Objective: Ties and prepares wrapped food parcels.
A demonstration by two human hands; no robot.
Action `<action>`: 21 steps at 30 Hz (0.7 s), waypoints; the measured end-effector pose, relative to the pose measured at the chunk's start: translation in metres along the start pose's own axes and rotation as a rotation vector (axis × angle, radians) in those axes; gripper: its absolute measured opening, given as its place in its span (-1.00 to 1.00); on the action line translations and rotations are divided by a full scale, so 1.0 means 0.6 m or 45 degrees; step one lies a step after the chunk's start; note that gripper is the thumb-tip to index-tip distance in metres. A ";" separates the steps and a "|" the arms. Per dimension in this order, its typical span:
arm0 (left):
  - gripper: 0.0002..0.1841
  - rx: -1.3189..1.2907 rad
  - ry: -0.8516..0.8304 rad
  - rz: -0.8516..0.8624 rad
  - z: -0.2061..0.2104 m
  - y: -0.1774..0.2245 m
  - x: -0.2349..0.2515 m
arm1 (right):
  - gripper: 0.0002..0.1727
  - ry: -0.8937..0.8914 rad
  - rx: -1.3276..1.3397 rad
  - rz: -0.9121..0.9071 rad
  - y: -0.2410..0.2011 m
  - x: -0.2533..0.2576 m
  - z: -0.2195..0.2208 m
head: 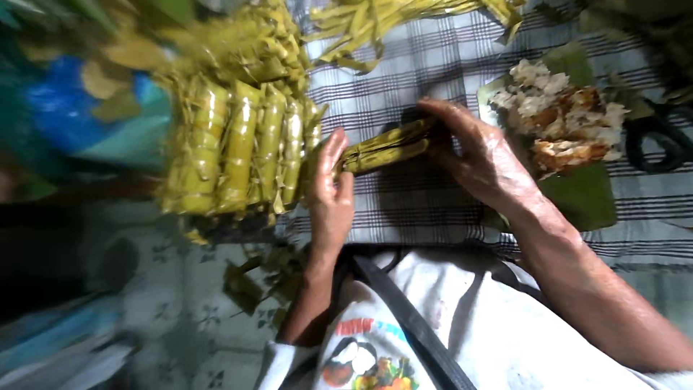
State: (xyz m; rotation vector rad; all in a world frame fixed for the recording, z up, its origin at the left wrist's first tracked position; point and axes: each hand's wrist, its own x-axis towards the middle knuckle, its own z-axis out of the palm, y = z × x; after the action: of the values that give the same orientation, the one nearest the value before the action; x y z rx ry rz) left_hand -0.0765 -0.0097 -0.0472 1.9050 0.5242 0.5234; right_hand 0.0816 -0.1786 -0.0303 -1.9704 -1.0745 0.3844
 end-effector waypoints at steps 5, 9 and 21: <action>-0.22 0.400 0.065 0.065 0.019 -0.005 -0.008 | -0.33 -0.126 -0.224 -0.095 0.006 0.002 -0.018; -0.11 0.372 0.061 0.122 0.017 -0.001 -0.009 | -0.43 -0.200 -0.335 -0.236 0.009 0.008 -0.042; -0.39 0.943 -0.082 0.454 0.051 0.045 0.011 | -0.44 0.018 -0.621 -0.367 0.062 -0.020 0.006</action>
State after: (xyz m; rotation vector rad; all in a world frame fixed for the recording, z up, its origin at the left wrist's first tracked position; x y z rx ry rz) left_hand -0.0501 -0.0381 -0.0326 2.7449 0.3569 0.5340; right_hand 0.0923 -0.1967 -0.0633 -2.1785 -1.5262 -0.0576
